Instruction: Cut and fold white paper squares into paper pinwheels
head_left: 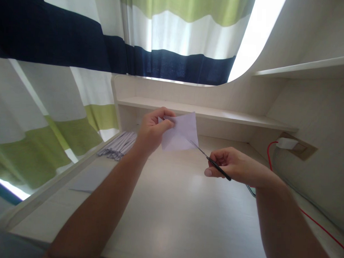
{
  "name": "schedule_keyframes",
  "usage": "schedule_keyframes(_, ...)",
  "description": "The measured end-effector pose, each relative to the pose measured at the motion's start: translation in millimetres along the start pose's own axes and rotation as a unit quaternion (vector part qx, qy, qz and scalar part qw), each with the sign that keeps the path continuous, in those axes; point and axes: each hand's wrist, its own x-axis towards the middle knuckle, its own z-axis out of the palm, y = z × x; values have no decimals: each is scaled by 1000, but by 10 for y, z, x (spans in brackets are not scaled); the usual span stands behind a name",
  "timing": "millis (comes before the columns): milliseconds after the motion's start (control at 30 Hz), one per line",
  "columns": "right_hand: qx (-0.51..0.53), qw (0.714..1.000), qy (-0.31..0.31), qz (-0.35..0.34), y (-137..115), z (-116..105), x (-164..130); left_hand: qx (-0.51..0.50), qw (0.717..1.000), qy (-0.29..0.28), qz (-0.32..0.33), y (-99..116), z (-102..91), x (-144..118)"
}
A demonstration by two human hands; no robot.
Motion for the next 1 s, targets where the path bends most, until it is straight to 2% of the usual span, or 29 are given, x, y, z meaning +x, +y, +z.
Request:
schedule_keyframes(100, 5, 999, 30, -13, 21, -94, -32, -16, 999, 47, 9, -29, -39, 38)
schedule_keyframes(200, 14, 990, 131, -47, 32, -142, -14, -22, 997, 73, 11, -46, -23, 38)
schedule_keyframes(300, 86, 955, 260, -111, 30, -75, 85, -30, 996, 85, 16, -75, 53, 2)
schedule_keyframes(367, 152, 931, 301, -142, 26, 23, 173, -30, 995, 89, 16, -98, 126, -33)
schedule_keyframes(600, 299, 891, 304, -158, -18, 321, 357, 19, 995, 95, 24, -148, 337, -145)
schedule_keyframes(833, 396, 837, 345, -152, -80, 356, 369, 17, 998, 58, 32, -216, 411, -202)
schedule_keyframes(1000, 413, 815, 376, -153, -81, 342, 376, 8, 999, 40, 28, -223, 442, -224)
